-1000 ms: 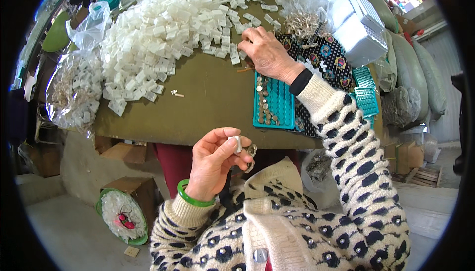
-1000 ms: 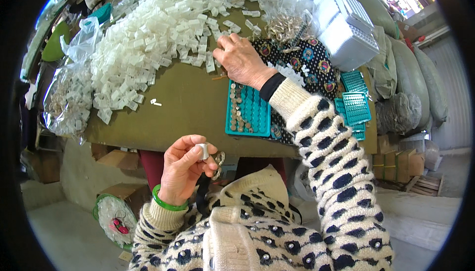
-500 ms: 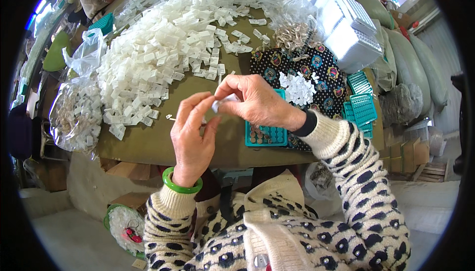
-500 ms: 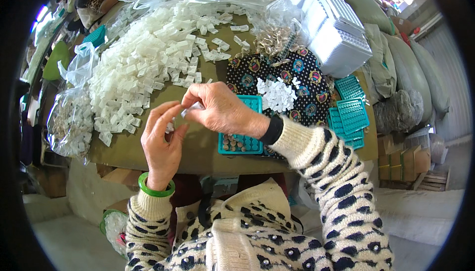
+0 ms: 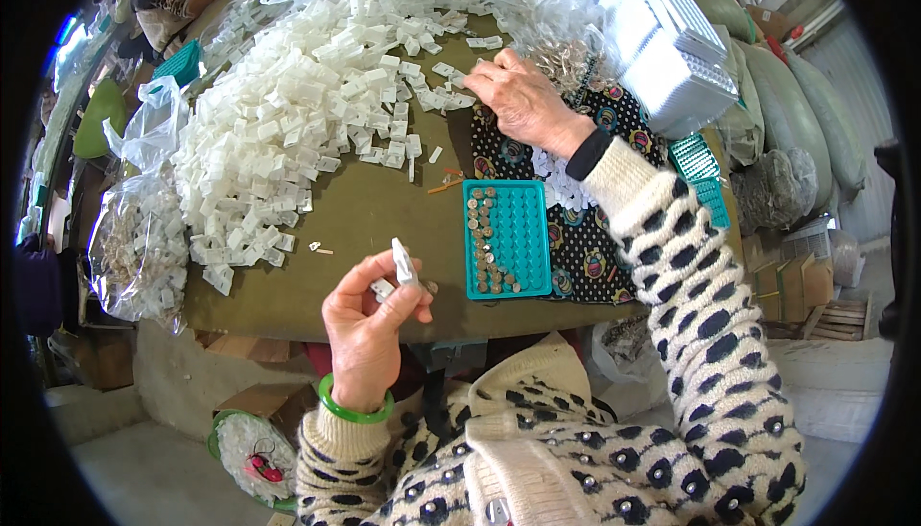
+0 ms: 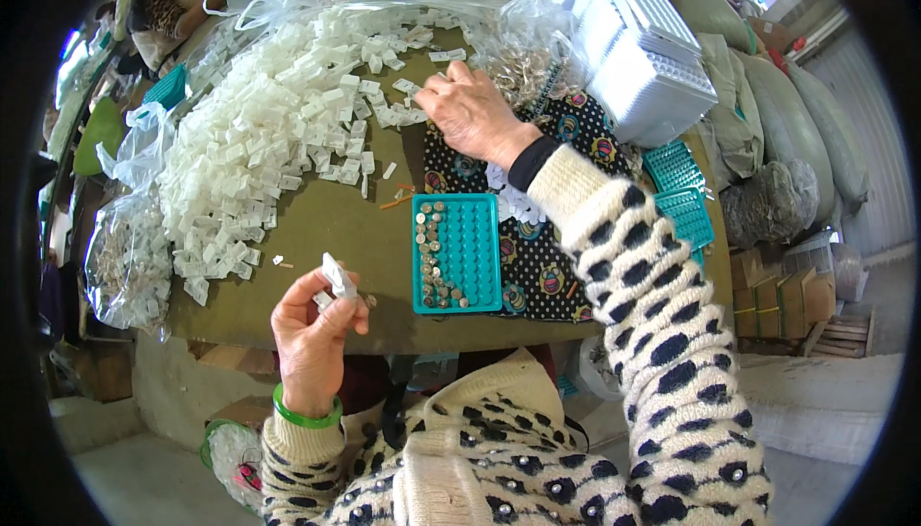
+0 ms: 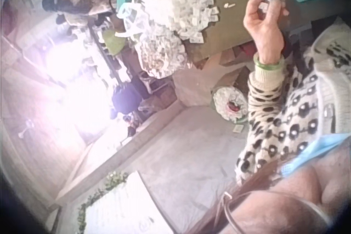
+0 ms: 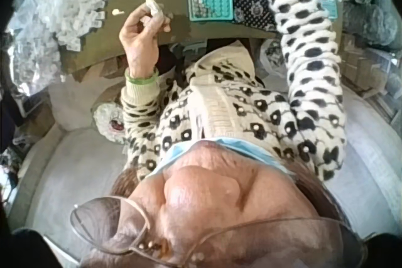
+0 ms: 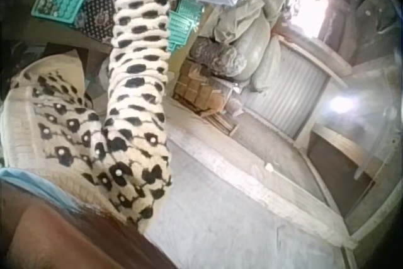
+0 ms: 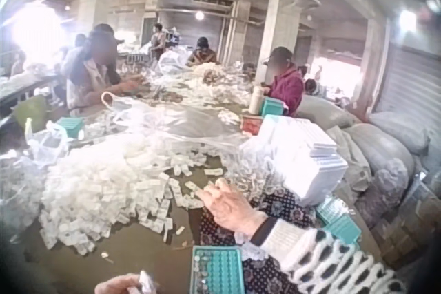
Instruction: The person repeatedly picks small white plastic housings and metal pins from a table, inserts the pins into the housings, and places the assembled units into a blue tray. The person also picks up and sets down a small metal ring during the process.
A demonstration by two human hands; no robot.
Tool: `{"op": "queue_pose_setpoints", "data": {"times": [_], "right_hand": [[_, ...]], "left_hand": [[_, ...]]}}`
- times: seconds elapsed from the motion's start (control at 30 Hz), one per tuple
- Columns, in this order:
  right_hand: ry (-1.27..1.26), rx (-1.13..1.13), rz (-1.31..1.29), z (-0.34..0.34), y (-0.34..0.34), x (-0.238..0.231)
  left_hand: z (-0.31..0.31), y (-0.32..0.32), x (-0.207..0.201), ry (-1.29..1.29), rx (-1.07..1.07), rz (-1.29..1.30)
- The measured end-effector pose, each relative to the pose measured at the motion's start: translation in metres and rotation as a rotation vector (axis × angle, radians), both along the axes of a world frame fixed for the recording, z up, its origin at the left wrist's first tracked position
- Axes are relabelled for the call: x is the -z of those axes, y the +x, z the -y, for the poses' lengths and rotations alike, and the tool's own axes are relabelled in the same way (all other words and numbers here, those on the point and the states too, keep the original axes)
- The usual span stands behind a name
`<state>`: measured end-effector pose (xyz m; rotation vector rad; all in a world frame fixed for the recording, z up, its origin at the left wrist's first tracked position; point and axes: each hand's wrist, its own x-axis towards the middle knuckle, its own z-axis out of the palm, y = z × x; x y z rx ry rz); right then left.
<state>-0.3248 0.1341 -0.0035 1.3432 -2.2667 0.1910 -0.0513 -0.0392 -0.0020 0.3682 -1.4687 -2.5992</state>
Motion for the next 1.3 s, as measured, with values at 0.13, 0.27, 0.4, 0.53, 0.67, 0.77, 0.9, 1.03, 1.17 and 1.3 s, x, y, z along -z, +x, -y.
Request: {"op": "queue_pose_setpoints", "data": {"times": [0.13, 0.27, 0.4, 0.53, 0.67, 0.77, 0.9, 1.03, 1.17, 1.3], "right_hand": [[0.227, 0.062, 0.065, -0.015, -0.019, 0.007], [-0.069, 0.047, 0.350, -0.016, -0.024, -0.013], [-0.726, 0.062, 1.174, -0.021, -0.024, -0.038], [-0.691, 0.146, 1.196, -0.012, -0.006, -0.045], [-0.927, 0.018, 1.404, -0.003, 0.032, -0.051], [-1.068, -0.187, 1.566, 0.008, 0.076, -0.049], [-1.094, -0.184, 1.643, 0.018, 0.135, -0.046], [-1.139, -0.143, 1.596, 0.024, 0.181, -0.040], [-1.108, -0.116, 1.572, 0.023, 0.210, -0.033], [-1.065, -0.171, 1.561, 0.020, 0.227, -0.025]], "left_hand": [[-0.005, 0.008, 0.012, 0.036, -0.033, 0.013], [-0.006, 0.010, 0.024, 0.081, -0.008, 0.051], [-0.005, 0.010, 0.028, 0.127, -0.023, 0.028], [-0.005, 0.009, 0.028, 0.139, -0.016, 0.008], [-0.004, 0.010, 0.025, 0.213, -0.015, 0.005], [-0.003, 0.012, 0.019, 0.174, 0.004, -0.010], [-0.002, 0.014, 0.009, 0.240, -0.034, -0.049], [-0.004, 0.021, 0.004, 0.244, -0.068, -0.117], [-0.008, 0.031, 0.003, 0.042, -0.159, -0.197], [-0.010, 0.039, 0.004, -0.124, -0.210, -0.315]]}}
